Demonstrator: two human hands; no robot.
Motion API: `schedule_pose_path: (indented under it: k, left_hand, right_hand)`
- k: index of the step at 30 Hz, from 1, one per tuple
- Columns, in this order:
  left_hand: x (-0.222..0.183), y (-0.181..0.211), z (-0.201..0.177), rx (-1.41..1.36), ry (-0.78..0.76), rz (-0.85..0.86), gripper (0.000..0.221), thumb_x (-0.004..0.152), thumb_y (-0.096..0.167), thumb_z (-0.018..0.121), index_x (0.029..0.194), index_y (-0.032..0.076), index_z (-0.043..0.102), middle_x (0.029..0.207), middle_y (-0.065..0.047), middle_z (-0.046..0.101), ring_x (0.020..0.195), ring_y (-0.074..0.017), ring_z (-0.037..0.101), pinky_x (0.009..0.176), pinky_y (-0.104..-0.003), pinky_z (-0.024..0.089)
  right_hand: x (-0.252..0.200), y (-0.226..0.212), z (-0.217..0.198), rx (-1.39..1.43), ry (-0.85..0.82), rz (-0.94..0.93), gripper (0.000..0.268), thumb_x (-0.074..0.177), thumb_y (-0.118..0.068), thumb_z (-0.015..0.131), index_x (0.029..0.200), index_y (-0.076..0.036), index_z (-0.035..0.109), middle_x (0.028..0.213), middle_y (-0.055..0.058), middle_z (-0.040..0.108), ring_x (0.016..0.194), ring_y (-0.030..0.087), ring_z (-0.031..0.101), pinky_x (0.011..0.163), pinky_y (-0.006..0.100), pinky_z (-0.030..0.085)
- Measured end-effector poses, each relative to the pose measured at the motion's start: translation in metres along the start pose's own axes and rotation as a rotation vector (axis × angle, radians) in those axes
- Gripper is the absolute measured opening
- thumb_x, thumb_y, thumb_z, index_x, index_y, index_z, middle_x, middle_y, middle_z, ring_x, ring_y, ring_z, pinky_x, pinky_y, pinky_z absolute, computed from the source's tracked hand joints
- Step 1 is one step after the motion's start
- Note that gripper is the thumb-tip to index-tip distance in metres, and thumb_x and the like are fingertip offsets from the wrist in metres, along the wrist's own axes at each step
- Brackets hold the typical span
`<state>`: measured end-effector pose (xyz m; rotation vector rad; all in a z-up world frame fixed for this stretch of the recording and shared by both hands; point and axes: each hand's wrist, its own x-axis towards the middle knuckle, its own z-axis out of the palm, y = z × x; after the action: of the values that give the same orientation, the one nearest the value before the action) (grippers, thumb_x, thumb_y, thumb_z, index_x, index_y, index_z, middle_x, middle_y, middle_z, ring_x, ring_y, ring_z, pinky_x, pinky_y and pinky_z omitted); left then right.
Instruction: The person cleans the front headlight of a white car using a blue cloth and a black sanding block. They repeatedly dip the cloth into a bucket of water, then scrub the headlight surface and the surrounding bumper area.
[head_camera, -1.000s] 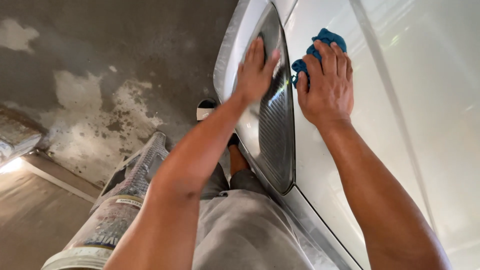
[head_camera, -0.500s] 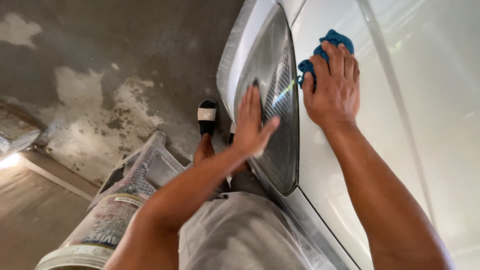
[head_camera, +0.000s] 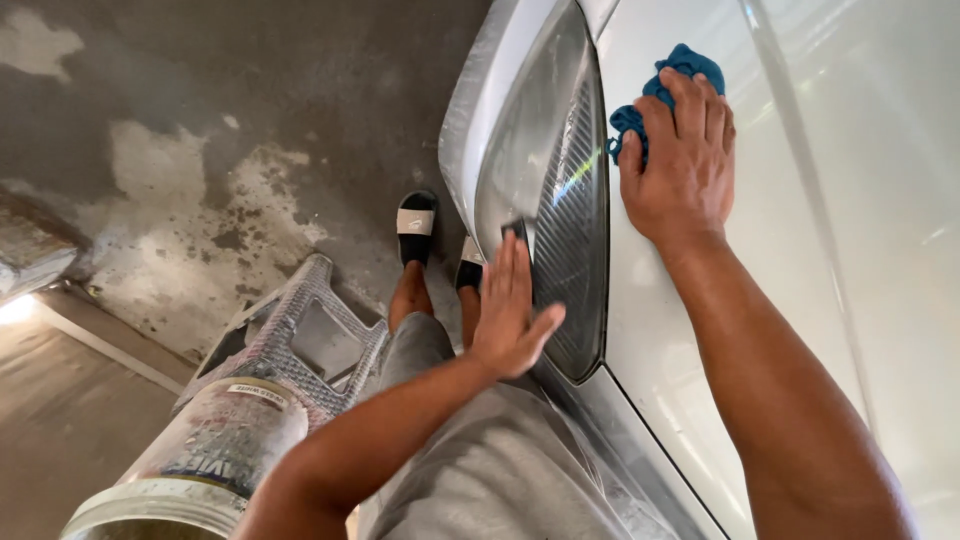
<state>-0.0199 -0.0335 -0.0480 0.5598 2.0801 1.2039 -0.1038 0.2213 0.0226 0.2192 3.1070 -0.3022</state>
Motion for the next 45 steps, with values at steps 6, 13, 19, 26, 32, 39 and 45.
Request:
schedule_pose_path:
  k: [6,13,19,26,32,39,45]
  left_hand:
    - [0.184,-0.034,-0.043,-0.089,0.043,-0.26,0.098,0.098,0.071,0.031,0.164,0.002,0.008,0.174,-0.018,0.009,0.162,-0.0329,0.008,0.126,-0.054,0.005]
    - [0.077,-0.031,-0.016,-0.015,0.129,-0.075,0.101,0.099,0.074,0.033,0.166,0.002,0.008,0.176,-0.021,0.008,0.163,-0.0352,0.007,0.132,-0.052,0.008]
    - [0.035,-0.028,0.001,-0.086,0.044,-0.012,0.107,0.101,0.075,0.03,0.165,-0.002,-0.007,0.175,-0.028,-0.008,0.164,-0.0437,-0.004,0.128,-0.061,0.001]
    - [0.167,-0.065,-0.034,-0.154,0.04,-0.201,0.1,0.099,0.072,0.034,0.164,0.0,0.009,0.173,-0.021,0.009,0.162,-0.0317,0.005,0.13,-0.044,0.008]
    - [0.016,-0.034,-0.015,-0.102,0.057,0.008,0.107,0.101,0.076,0.031,0.165,-0.001,-0.006,0.175,-0.026,-0.006,0.164,-0.0409,-0.002,0.132,-0.054,0.004]
    - [0.077,-0.07,-0.004,-0.114,0.114,-0.121,0.106,0.098,0.075,0.033,0.166,0.0,0.002,0.176,-0.022,0.003,0.164,-0.0357,0.004,0.132,-0.048,0.007]
    - [0.134,-0.082,-0.019,-0.219,0.083,-0.207,0.102,0.1,0.073,0.035,0.164,0.0,0.005,0.175,-0.02,0.003,0.164,-0.0329,0.001,0.132,-0.044,0.006]
  right_hand:
    - [0.001,0.0,-0.001,-0.014,-0.01,-0.008,0.026,0.109,-0.02,0.063,0.131,-0.006,0.062,0.159,0.014,0.045,0.15,0.043,0.037,0.125,0.058,0.029]
    - [0.001,0.0,0.001,-0.017,-0.011,-0.002,0.026,0.109,-0.02,0.063,0.131,-0.006,0.062,0.16,0.015,0.045,0.148,0.044,0.037,0.123,0.057,0.028]
    - [0.002,0.0,-0.001,-0.009,-0.031,0.006,0.024,0.11,-0.02,0.063,0.131,-0.006,0.062,0.161,0.014,0.044,0.15,0.042,0.036,0.126,0.056,0.027]
    - [0.0,0.008,0.005,-0.059,0.003,-0.022,0.026,0.109,-0.017,0.061,0.133,-0.005,0.062,0.157,0.015,0.044,0.152,0.041,0.036,0.126,0.056,0.028]
    - [-0.001,0.003,0.006,-0.02,0.001,-0.02,0.025,0.111,-0.02,0.064,0.131,-0.006,0.063,0.161,0.014,0.045,0.15,0.042,0.037,0.125,0.056,0.029]
    - [-0.002,0.002,0.0,-0.033,-0.016,-0.025,0.026,0.108,-0.017,0.062,0.132,-0.005,0.063,0.156,0.014,0.045,0.149,0.043,0.037,0.124,0.057,0.03]
    - [-0.002,0.007,0.005,-0.022,0.019,-0.038,0.025,0.111,-0.016,0.06,0.133,-0.004,0.062,0.157,0.015,0.045,0.153,0.041,0.037,0.128,0.056,0.029]
